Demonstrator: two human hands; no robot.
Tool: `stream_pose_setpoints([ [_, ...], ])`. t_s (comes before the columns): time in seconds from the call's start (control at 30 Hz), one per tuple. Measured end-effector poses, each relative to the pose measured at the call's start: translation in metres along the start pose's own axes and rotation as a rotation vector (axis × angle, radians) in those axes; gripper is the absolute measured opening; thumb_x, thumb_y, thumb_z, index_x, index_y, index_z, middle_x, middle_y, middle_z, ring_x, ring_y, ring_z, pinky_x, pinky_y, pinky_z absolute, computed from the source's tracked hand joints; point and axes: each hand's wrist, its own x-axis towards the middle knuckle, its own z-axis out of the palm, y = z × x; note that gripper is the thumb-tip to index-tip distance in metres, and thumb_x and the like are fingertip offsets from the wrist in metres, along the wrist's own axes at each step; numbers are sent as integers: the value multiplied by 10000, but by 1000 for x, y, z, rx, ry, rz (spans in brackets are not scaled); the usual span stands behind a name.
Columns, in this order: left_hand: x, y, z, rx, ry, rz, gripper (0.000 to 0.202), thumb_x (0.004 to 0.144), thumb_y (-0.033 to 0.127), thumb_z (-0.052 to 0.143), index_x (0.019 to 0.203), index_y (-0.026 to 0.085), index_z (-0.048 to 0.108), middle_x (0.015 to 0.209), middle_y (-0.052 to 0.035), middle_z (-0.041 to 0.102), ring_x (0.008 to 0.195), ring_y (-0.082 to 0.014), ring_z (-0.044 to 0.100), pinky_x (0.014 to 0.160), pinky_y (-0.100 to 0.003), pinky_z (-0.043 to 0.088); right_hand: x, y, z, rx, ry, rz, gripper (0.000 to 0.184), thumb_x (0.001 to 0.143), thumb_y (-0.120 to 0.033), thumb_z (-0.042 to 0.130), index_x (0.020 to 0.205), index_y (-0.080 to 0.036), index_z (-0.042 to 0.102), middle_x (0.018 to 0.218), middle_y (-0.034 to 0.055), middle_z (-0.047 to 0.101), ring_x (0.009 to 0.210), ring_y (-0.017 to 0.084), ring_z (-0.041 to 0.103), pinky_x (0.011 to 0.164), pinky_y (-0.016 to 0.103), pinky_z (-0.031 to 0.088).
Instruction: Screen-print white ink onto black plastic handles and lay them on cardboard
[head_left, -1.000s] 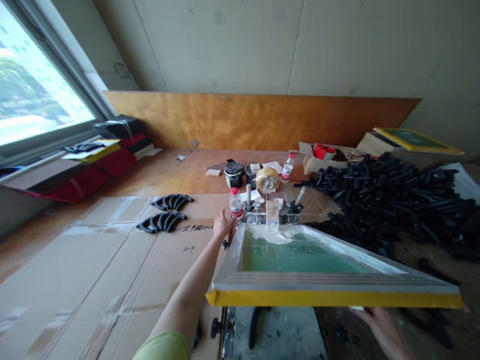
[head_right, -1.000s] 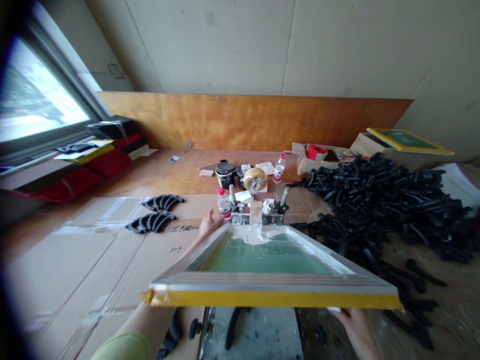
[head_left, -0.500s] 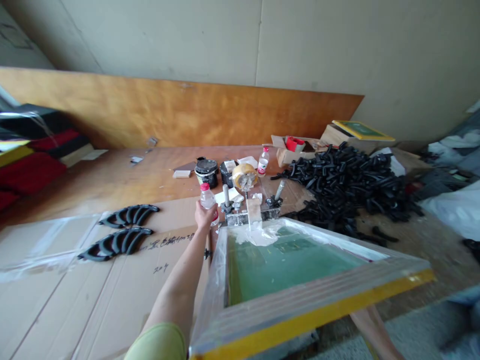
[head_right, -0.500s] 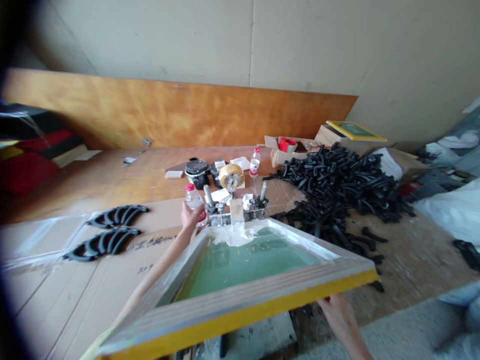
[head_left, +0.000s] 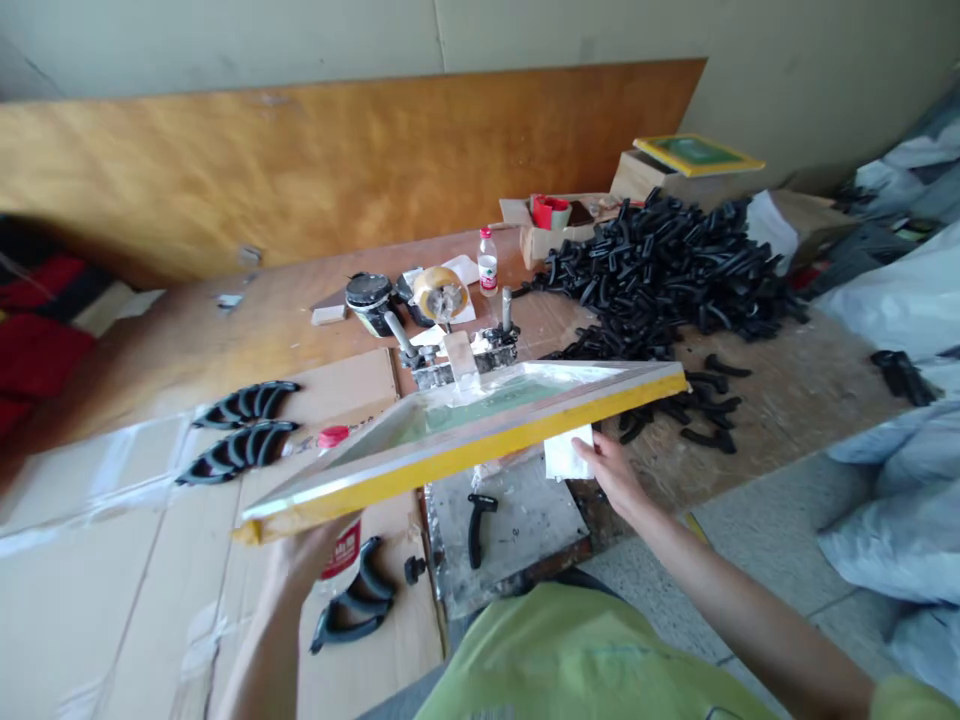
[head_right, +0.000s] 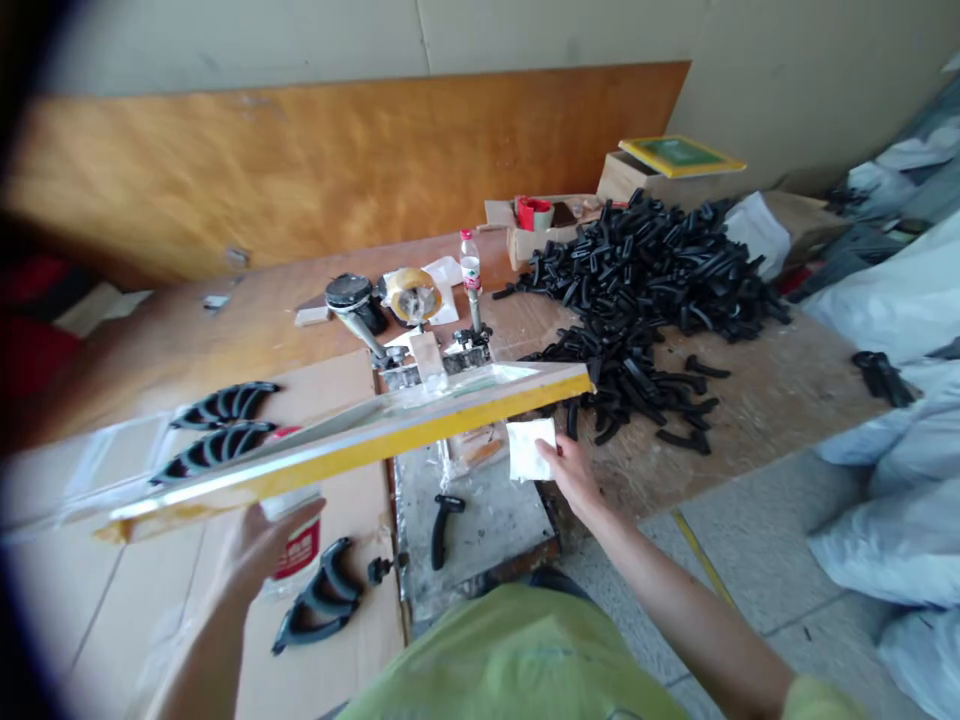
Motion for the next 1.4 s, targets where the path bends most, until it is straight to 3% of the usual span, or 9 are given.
stream_pose_setpoints([
  [0.1,-52,-7,15,227,-213,16,580,605,530,703,1094,241,588,782,-15,717,713,-242,672,621,-321,500,-3,7,5,24,-57,-8,469,743,-623,615,752,-154,633,669,29,643,616,166,541,543,253,378],
  [0.17,-81,0,31,407,-358,91,546,683,509,645,1156,256,543,828,-22,719,750,-234,675,645,-299,482,-6,13,9,44,-102,-7,506,756,-658,586,744,-155,631,657,23,633,610,159,529,542,246,365],
  [0.27,-111,27,59,649,-468,262,537,722,450,629,1209,254,515,925,-65,716,863,-253,675,710,-299,462,-10,19,15,74,-186,15,547,752,-683,577,799,-144,661,678,28,649,646,173,550,568,247,380],
  [0.37,-125,57,84,821,-526,391,518,725,434,640,1200,266,523,968,-86,708,929,-279,664,739,-315,455,-16,25,20,98,-262,52,569,742,-691,579,839,-140,678,709,34,669,675,187,568,579,251,393],
  [0.5,-127,86,106,922,-537,515,462,746,410,626,1170,251,536,980,-107,697,977,-302,641,774,-361,463,-22,32,22,87,-306,77,555,743,-691,578,826,-152,680,700,22,670,648,171,558,552,241,384],
  [0.67,-126,103,118,973,-505,583,449,774,397,615,1175,214,528,990,-133,676,1017,-312,605,805,-397,465,-26,35,20,169,-321,107,553,733,-689,588,857,-161,697,729,34,693,654,180,595,560,250,420],
  [0.93,-132,99,114,1002,-567,602,372,788,328,596,1140,219,543,994,-122,669,1037,-297,591,812,-382,461,-26,29,10,282,-234,161,563,657,-683,660,832,-148,689,756,44,710,690,196,622,621,279,474],
  [1.2,-120,119,113,956,-501,557,414,805,379,597,1184,229,521,1057,-136,655,1080,-304,573,859,-409,443,-25,21,18,372,-238,201,552,609,-652,718,855,-158,699,784,56,724,727,212,657,637,286,492],
  [1.4,-126,99,106,920,-535,559,417,764,385,630,1151,257,544,973,-103,681,1022,-300,605,822,-392,455,-21,15,17,409,-221,235,519,623,-624,727,879,-174,687,823,54,729,762,232,670,621,307,513],
])
